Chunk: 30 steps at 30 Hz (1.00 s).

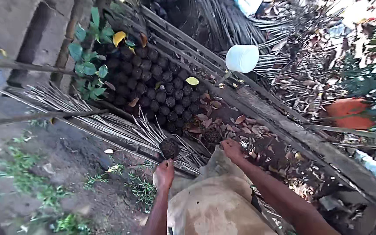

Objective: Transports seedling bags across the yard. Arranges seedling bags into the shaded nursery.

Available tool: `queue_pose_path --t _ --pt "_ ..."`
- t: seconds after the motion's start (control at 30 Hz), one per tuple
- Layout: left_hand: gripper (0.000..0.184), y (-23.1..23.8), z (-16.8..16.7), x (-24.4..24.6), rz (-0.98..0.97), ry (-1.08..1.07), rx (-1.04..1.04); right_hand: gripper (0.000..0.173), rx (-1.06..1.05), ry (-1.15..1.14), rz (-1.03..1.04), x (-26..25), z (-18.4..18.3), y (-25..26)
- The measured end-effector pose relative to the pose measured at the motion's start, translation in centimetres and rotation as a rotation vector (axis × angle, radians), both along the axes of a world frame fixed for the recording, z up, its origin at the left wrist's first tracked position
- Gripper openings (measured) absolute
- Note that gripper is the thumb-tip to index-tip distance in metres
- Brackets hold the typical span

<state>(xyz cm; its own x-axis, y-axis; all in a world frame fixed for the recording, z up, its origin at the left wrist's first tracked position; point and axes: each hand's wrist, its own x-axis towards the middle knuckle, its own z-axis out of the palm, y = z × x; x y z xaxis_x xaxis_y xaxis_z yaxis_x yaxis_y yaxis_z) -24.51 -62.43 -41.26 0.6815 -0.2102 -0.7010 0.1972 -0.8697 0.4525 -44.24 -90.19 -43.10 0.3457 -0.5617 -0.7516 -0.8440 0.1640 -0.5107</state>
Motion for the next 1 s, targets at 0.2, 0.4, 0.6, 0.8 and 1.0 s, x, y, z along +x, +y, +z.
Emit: queue_pose_path --t 0.2,0.4,0.6,0.8,1.0 --pt "0.040 -14.6 -13.7 -5.9 -0.037 0.125 -0.019 0.034 -0.025 0.008 -0.226 -2.4 -14.0 -7.7" --pt "0.042 -25.5 -30.6 -7.9 0.006 0.183 -0.092 0.037 -0.053 -0.046 -0.329 -0.8 -27.8 -14.3" --pt "0.039 -31.8 -44.0 -5.6 -0.038 0.124 -0.118 0.041 0.007 -0.097 -0.345 3.2 -42.4 -20.1" --pt "0.037 -33.9 -54.6 -3.6 0.037 0.050 -0.241 0.040 -0.010 -0.156 -0.124 8.3 -52.8 -23.4" --pt "0.040 -34.1 -60.2 -6.4 0.260 0.043 -0.451 0.039 -0.041 -0.081 -0.042 9.8 -58.2 -24.1"
